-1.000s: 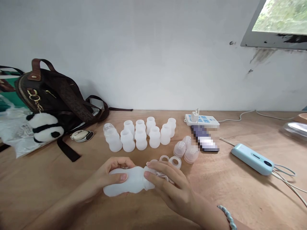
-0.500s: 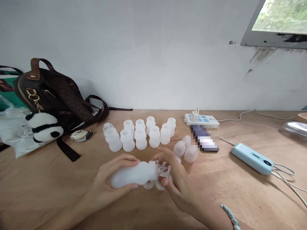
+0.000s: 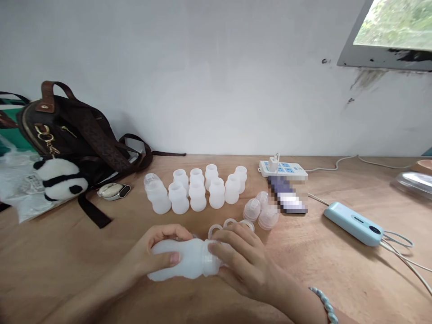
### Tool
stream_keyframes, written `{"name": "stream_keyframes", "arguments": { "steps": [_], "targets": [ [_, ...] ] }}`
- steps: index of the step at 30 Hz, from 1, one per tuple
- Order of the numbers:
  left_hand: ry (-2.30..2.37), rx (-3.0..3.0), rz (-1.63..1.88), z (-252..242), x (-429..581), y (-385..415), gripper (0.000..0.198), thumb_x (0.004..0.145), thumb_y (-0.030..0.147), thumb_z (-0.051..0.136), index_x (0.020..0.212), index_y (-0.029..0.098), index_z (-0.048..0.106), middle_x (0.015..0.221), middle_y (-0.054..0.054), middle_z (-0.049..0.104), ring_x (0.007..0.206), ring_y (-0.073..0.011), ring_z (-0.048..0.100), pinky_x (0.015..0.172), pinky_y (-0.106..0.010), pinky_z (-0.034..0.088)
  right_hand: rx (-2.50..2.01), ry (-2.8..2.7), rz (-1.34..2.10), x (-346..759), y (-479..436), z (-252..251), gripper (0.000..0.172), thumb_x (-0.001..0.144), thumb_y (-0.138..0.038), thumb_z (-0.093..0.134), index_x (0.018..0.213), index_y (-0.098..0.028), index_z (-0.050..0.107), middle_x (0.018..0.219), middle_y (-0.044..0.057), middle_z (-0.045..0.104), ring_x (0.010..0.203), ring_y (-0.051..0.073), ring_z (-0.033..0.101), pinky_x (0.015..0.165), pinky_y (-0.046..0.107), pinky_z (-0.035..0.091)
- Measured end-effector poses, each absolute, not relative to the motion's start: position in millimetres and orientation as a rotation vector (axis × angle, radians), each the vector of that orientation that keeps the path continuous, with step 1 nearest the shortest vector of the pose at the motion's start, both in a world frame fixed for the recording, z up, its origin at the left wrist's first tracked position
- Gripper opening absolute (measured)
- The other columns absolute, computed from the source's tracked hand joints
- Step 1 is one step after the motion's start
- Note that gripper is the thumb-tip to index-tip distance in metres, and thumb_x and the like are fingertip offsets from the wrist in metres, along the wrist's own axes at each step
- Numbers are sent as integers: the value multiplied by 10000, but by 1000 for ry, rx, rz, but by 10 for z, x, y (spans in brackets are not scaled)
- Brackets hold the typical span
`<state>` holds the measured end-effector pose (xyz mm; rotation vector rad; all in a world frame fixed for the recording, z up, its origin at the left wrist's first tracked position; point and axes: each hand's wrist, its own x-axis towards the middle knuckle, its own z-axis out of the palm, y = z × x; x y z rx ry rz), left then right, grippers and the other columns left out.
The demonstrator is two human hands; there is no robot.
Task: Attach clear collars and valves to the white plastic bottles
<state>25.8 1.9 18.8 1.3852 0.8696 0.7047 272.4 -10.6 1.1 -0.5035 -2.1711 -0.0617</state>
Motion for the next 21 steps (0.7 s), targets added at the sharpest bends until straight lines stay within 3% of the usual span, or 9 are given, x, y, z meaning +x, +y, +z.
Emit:
{"name": "stream_keyframes", "arguments": {
  "steps": [3, 5, 9, 11, 14, 17, 19, 21],
  "targets": [
    [855, 1821, 947, 147, 249, -10, 350, 717, 414, 826, 983, 228, 695, 1010, -38, 712, 866, -214, 683, 743, -294, 526, -561, -2157, 84, 2723, -107, 57, 263, 951, -284, 583, 1175, -163, 517, 883, 86, 668, 744, 205, 605, 662, 351, 534],
    [782, 2116, 1053, 131, 239, -34, 387, 745, 319, 826, 1086, 253, 656, 1093, -40, 698, 943, -216, 688, 823, -305, 531, -595, -2148, 176, 2737, -116, 46, 296, 922, -370, 626, 1121, -179, 521, 838, 68, 653, 739, 209, 620, 626, 319, 525],
    [646, 2543, 1162, 112, 215, -75, 435, 863, 290, 728, 1249, 209, 545, 1147, -95, 681, 993, -207, 698, 840, -276, 552, -683, -2096, 264, 2780, -158, -67, 362, 856, -428, 705, 1085, -198, 544, 952, 98, 679, 878, 247, 675, 705, 320, 550],
    [667, 2671, 1182, 103, 209, -84, 413, 896, 304, 689, 1257, 179, 534, 1141, -116, 687, 1013, -216, 698, 878, -288, 552, -741, -2073, 283, 2790, -171, -114, 410, 807, -454, 758, 1078, -211, 568, 948, 88, 682, 844, 244, 670, 681, 311, 543],
    [712, 2695, 1195, 80, 211, -79, 396, 891, 302, 689, 1237, 179, 541, 1126, -112, 695, 992, -212, 705, 860, -287, 563, -825, -2087, 422, 2793, -141, -93, 410, 811, -496, 759, 1076, -240, 578, 880, 36, 668, 757, 200, 634, 653, 288, 517],
    [784, 2569, 1226, 63, 219, -51, 400, 861, 297, 720, 1215, 204, 560, 1124, -93, 690, 962, -203, 707, 806, -276, 573, -798, -2121, 563, 2836, -28, 21, 541, 848, -654, 633, 1192, -250, 529, 1010, 54, 663, 852, 210, 636, 713, 311, 527],
    [853, 2487, 1286, 73, 222, -26, 381, 850, 285, 730, 1195, 217, 582, 1117, -82, 690, 963, -204, 705, 818, -287, 575, -818, -2088, 437, 2908, 78, 96, 615, 882, -697, 536, 1284, -234, 481, 1098, 93, 653, 967, 253, 624, 795, 369, 527],
    [930, 2421, 1367, 104, 221, -1, 351, 836, 276, 746, 1153, 229, 603, 1095, -69, 699, 962, -211, 706, 830, -302, 579, -978, -2003, 74, 3005, 189, 135, 497, 951, -583, 517, 1284, -215, 497, 1115, 117, 660, 1048, 298, 591, 879, 448, 489]
  ]
}}
